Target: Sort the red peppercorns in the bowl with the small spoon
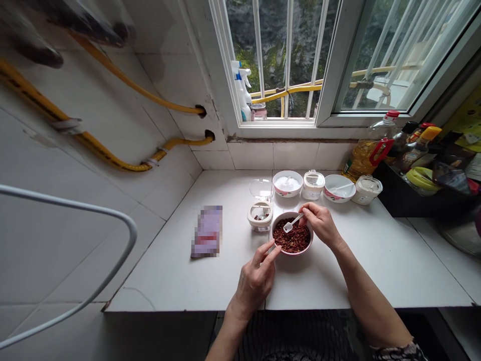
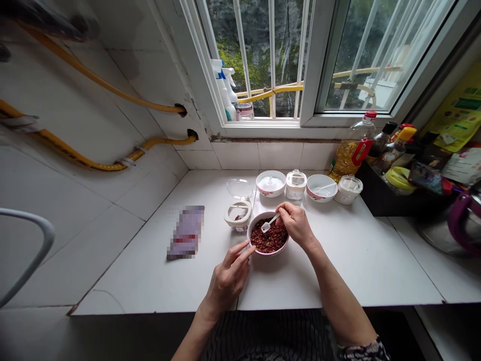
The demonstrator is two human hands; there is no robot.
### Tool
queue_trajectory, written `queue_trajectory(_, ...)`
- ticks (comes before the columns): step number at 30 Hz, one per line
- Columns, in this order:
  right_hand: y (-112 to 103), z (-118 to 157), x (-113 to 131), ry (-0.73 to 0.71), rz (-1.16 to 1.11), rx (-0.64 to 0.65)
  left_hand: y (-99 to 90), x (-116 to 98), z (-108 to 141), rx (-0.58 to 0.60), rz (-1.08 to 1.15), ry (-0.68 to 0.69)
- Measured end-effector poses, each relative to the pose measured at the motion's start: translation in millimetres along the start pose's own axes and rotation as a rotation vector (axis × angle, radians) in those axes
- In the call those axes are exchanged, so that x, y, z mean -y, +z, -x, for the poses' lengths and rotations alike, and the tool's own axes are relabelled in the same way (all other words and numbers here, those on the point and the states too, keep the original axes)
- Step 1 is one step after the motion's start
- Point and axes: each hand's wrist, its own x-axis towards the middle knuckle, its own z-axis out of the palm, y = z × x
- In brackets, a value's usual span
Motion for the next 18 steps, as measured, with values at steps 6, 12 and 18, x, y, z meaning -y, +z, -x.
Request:
queue_trajectory(6, 4.5, 1.2, 1.8, -0.067, 0.071, 0.054, -0.1, -0.2, 0.3, -0.003, -0.004, -0.003)
queue_trajectory(12, 8.2, 1.4, -2.2, 0.005, -0.019, 0.085, 0.2, -0.3, 0.5, -0.001, 0.0, -0.008)
queue_trajectory(18, 12.6, 1.3, -3.6, 0.021, -0.044, 0.083, 0.5, 0.1, 1.1, -0.001, 0.002, -0.006)
